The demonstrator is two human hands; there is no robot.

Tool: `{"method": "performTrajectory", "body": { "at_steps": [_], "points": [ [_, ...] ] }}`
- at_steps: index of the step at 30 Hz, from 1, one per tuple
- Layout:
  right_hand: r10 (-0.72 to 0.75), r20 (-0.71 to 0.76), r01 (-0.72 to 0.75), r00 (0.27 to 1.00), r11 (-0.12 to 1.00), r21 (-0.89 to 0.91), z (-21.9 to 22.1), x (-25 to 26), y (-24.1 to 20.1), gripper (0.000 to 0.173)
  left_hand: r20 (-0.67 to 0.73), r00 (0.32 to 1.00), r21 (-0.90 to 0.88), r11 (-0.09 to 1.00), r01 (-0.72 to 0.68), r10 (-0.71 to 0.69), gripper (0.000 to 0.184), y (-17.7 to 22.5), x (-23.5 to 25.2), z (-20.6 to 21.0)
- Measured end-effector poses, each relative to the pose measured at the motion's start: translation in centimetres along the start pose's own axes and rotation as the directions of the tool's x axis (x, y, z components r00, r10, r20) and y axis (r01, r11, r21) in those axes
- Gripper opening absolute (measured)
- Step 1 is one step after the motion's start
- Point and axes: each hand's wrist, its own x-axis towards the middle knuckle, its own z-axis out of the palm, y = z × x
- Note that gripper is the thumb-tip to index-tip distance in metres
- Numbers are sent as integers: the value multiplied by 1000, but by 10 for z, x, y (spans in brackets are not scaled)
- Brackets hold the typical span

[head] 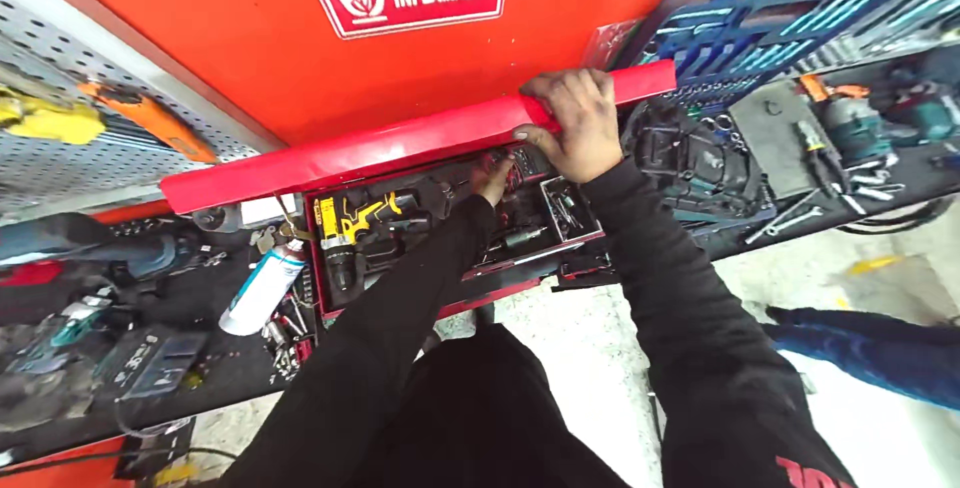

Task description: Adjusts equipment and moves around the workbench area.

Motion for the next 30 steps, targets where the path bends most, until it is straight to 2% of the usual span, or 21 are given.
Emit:
{"method": "performTrajectory", "body": {
  "at_steps": [2,4,8,10,12,15,17,20,22,23,25,28,30],
  "points": [
    [1,-4,-1,1000,1000,-9,1,0,0,55,24,998,-8,998,63,-63,66,-1,12,8],
    [12,-10,-13,1000,1000,-17,2,1,-1,54,87,994,52,996,66,-70,62,-6,21,14],
    [40,21,-39,999,999,-30,1,4,-2,58,139,987,309,944,-119,79,58,-4,26,26],
    [40,33,-39,999,999,-36,0,4,-2,58,172,969,519,820,-242,177,62,-1,27,26],
    [44,41,-42,998,998,-42,0,3,-3,58,170,950,645,700,-307,261,65,-6,27,27],
    [43,41,-41,998,998,-49,0,2,-4,58,168,942,749,585,-313,289,79,-6,11,24],
    [44,49,-42,998,998,-46,-1,0,-5,57,177,936,808,497,-315,306,98,-11,-7,13],
    [49,57,-46,997,998,-53,-2,-1,-6,57,267,919,905,254,-342,289,110,-25,-26,-6],
    [50,47,-47,998,997,-53,-1,-1,-6,56,311,929,936,106,-336,201,105,-23,-35,-12],
    [49,42,-47,998,997,-56,0,-1,-7,56,328,930,938,65,-342,164,99,-20,-35,-15],
    [46,45,-43,998,997,-62,-1,-2,-8,56,386,908,915,60,-400,165,79,-15,-26,-24],
    [41,36,-38,999,996,-78,-2,-7,-10,57,541,800,825,21,-565,258,41,-22,-12,-45],
    [38,10,-38,999,997,-71,0,-12,-13,57,627,732,767,-51,-639,267,33,-31,-14,-52]
  ]
}}
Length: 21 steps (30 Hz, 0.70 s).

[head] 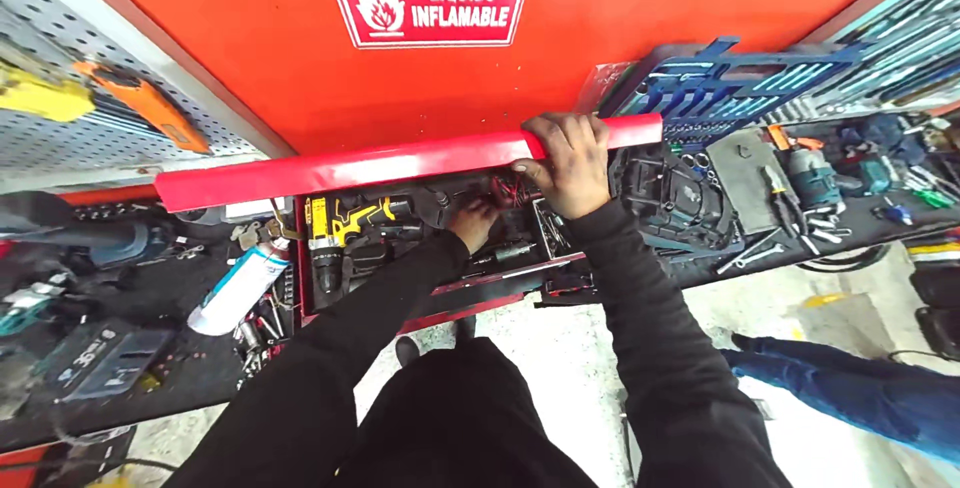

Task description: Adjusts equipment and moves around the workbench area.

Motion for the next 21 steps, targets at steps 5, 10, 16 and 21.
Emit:
{"method": "performTrajectory", "body": {
  "at_steps": [5,10,16,21],
  "points": [
    [10,22,-10,1000,1000,13,-4,-13,-8,55,-100,989,116,989,-92,104,33,15,-8,7],
    [34,3,-34,999,999,29,-3,-20,-10,56,-133,977,65,985,-160,168,42,48,30,-14],
    [60,8,-61,998,995,82,2,-41,-12,52,134,989,22,997,-69,65,39,48,37,-27],
    [82,34,-86,996,985,150,3,-67,-19,57,-135,959,-178,946,-272,250,36,95,-72,-6]
  ]
}}
